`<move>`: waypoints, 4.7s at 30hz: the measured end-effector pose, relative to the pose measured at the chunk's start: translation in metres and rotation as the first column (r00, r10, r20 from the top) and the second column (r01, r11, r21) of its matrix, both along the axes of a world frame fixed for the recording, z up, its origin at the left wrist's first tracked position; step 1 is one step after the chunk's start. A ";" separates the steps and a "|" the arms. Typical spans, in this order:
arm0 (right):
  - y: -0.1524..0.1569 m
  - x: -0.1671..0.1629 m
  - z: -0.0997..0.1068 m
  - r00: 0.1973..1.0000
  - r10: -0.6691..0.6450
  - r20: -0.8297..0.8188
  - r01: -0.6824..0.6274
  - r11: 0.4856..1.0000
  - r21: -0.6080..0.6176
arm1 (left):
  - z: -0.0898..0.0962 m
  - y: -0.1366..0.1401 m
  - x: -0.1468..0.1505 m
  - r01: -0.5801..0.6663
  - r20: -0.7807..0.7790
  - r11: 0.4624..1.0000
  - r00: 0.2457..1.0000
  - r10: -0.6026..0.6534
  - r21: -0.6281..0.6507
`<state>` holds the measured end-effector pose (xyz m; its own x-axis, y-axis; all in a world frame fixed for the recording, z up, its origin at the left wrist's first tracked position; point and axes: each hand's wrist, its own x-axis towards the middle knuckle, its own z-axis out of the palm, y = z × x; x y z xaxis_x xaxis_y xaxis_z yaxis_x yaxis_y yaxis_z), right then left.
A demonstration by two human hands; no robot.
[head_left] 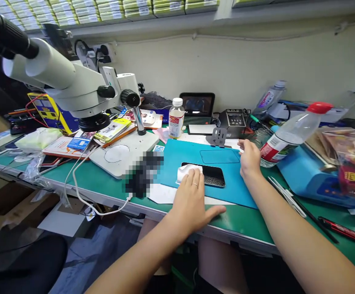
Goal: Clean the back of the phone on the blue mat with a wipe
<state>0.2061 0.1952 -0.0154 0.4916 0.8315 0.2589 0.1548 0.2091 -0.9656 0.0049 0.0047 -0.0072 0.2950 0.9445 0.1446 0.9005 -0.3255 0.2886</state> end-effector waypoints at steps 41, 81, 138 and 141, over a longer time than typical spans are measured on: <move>0.002 0.003 -0.012 0.972 0.036 0.234 -0.047 0.998 0.042 | 0.004 0.026 0.006 0.015 -0.017 0.999 1.000 -0.015 -0.041; 0.002 0.002 -0.015 0.938 0.046 0.343 -0.060 0.998 0.032 | -0.002 -0.026 -0.032 0.003 -0.204 0.996 0.979 -0.021 -0.085; 0.005 0.002 -0.016 0.937 0.058 0.345 -0.065 0.998 0.011 | 0.001 0.029 0.074 -0.035 -0.111 0.999 0.993 0.036 0.015; 0.004 0.004 -0.015 0.944 0.056 0.325 -0.062 0.998 0.010 | 0.001 0.020 0.091 -0.009 -0.067 1.000 0.998 0.010 0.019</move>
<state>0.2099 0.1996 -0.0303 0.3282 0.8493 0.4135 0.4461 0.2464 -0.8604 0.0962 0.0248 -0.0064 0.2959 0.9446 0.1420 0.9206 -0.3217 0.2213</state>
